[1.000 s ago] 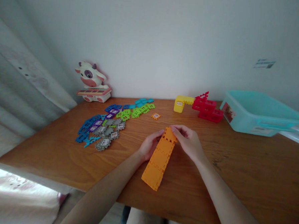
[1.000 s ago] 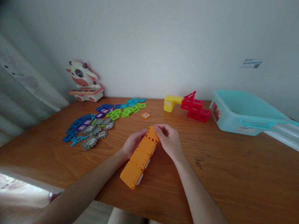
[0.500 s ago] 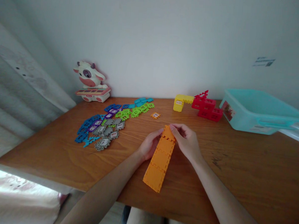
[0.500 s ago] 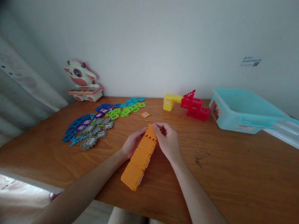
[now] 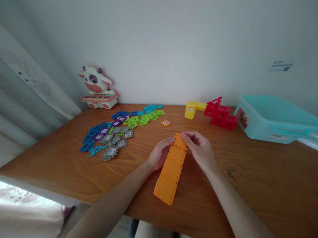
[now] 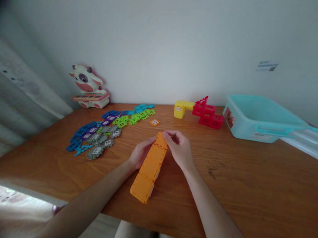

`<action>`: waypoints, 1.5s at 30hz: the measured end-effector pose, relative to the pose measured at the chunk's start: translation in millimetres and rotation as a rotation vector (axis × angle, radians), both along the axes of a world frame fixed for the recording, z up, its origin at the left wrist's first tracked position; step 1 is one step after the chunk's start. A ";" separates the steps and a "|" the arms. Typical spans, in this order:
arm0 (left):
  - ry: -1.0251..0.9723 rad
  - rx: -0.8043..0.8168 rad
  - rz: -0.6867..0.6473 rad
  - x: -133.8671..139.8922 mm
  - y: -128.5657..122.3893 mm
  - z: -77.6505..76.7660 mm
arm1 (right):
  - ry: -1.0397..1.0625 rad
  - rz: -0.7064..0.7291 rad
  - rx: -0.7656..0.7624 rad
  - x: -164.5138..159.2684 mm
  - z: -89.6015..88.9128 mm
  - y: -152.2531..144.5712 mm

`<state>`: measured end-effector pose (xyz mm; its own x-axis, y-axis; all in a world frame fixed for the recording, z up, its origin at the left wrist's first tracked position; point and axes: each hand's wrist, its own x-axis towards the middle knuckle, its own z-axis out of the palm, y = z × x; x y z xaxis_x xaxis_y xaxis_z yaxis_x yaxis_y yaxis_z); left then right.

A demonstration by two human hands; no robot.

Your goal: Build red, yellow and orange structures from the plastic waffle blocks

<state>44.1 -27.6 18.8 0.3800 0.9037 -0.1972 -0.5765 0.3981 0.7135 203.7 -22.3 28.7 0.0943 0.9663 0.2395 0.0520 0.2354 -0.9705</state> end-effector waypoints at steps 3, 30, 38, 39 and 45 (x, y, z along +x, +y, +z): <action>0.006 0.004 -0.003 0.3 -1.0 2.0 | -0.014 0.011 -0.001 -0.2 0.9 -1.0; 0.209 0.284 0.350 -7.6 -7.1 22.7 | 0.150 0.320 -0.092 -13.1 12.0 -13.2; 0.239 0.350 0.240 -13.8 -8.4 34.1 | 0.142 0.207 -0.027 -14.4 17.3 -18.7; 0.239 0.340 0.225 -13.8 -8.2 34.7 | 0.136 0.201 -0.031 -14.2 16.8 -18.1; 0.218 0.336 0.186 -12.3 -8.7 32.8 | 0.069 0.209 -0.014 -13.5 13.8 -15.1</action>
